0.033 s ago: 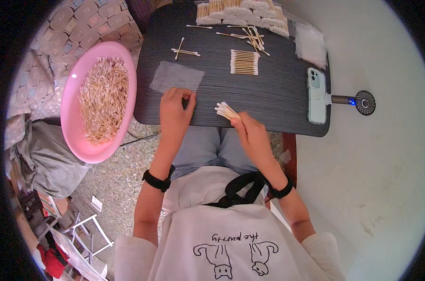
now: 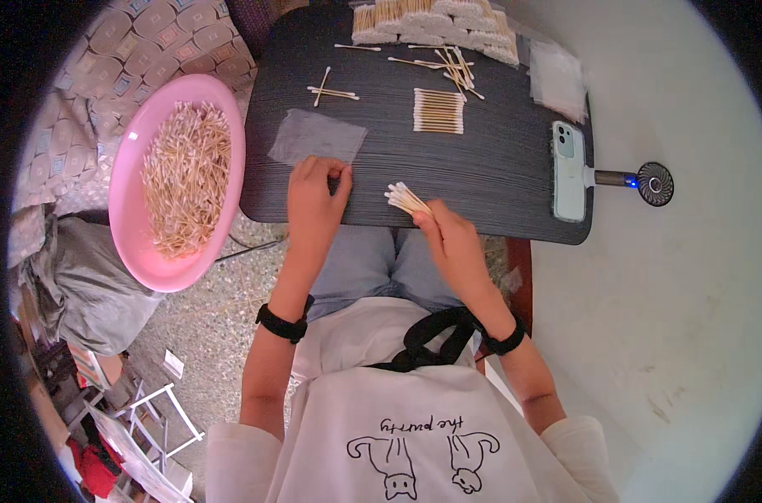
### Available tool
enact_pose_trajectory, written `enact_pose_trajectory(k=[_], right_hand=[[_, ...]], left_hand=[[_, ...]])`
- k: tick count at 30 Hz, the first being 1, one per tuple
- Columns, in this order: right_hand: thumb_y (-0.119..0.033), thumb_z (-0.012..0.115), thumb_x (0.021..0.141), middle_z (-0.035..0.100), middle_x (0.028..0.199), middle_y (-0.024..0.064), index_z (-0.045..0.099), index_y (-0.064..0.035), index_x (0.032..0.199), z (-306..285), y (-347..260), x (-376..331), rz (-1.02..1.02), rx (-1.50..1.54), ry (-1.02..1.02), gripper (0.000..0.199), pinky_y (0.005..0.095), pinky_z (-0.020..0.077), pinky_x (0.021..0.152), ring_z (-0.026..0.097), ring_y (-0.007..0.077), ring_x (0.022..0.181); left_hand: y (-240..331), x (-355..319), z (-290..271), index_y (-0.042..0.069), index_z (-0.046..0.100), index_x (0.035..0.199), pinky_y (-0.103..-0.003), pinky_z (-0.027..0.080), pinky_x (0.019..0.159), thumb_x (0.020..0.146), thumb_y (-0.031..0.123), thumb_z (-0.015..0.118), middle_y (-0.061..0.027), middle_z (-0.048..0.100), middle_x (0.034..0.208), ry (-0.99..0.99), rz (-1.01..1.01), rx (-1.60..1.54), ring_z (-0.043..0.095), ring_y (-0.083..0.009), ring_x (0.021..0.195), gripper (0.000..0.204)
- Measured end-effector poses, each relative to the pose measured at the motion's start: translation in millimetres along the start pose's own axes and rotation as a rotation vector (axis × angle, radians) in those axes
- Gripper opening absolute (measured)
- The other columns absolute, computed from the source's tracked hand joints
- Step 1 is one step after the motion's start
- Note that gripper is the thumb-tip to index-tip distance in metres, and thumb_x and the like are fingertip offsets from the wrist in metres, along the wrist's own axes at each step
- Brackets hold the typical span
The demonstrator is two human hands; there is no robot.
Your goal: The person is sorting cotton swabs and packaging them into small plastic bags.
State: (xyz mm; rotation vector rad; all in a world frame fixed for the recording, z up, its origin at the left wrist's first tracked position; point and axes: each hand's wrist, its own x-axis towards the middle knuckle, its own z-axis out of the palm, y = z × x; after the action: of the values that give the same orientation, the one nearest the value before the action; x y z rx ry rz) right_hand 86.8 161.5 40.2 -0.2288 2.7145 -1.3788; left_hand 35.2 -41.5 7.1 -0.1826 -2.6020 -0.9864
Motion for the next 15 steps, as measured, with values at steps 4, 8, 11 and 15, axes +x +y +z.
enact_pose_trajectory(k=[4,8,11,15], right_hand=[[-0.022,0.052,0.096,0.056,0.074,0.0228,0.047,-0.0008,0.088,0.9,-1.0,0.4,-0.009,0.019,-0.011,0.023,0.0487,0.0418,0.059,0.055,0.0441,0.07],[-0.022,0.052,0.096,0.056,0.074,0.0228,0.046,-0.0007,0.088,1.4,-0.8,-1.0,0.007,0.031,-0.003,0.023,0.0486,0.0414,0.059,0.055,0.0444,0.069],[-0.021,0.051,0.096,0.056,0.073,0.023,0.047,-0.0008,0.088,0.3,-1.8,-1.9,0.015,0.006,-0.011,0.022,0.0487,0.0414,0.059,0.055,0.0445,0.069],[-0.021,0.051,0.097,0.057,0.074,0.023,0.047,-0.0009,0.089,0.8,1.4,-2.8,0.007,0.019,-0.009,0.022,0.0492,0.0416,0.059,0.056,0.0444,0.069]], left_hand=[[4.1,0.3,-0.4,0.003,0.061,0.082,-0.035,0.044,0.064,0.079,0.006,0.067,-0.0078,0.059,0.077,-0.049,-0.046,-0.141,0.056,-0.0242,0.069,0.007],[19.6,-8.3,-9.5,0.003,0.062,0.083,-0.033,0.044,0.06,0.079,0.006,0.067,-0.0083,0.059,0.077,-0.159,-0.183,-0.256,0.055,-0.0221,0.065,0.007],[20.6,-12.4,-13.6,0.003,0.063,0.084,-0.032,0.045,0.058,0.079,0.007,0.068,-0.0079,0.059,0.076,-0.252,-0.155,-0.255,0.054,-0.0208,0.061,0.008],[25.1,-9.4,-12.3,0.003,0.065,0.083,-0.034,0.046,0.067,0.075,0.011,0.072,-0.0087,0.059,0.083,-0.15,0.019,-0.153,0.056,-0.0237,0.075,0.013]])
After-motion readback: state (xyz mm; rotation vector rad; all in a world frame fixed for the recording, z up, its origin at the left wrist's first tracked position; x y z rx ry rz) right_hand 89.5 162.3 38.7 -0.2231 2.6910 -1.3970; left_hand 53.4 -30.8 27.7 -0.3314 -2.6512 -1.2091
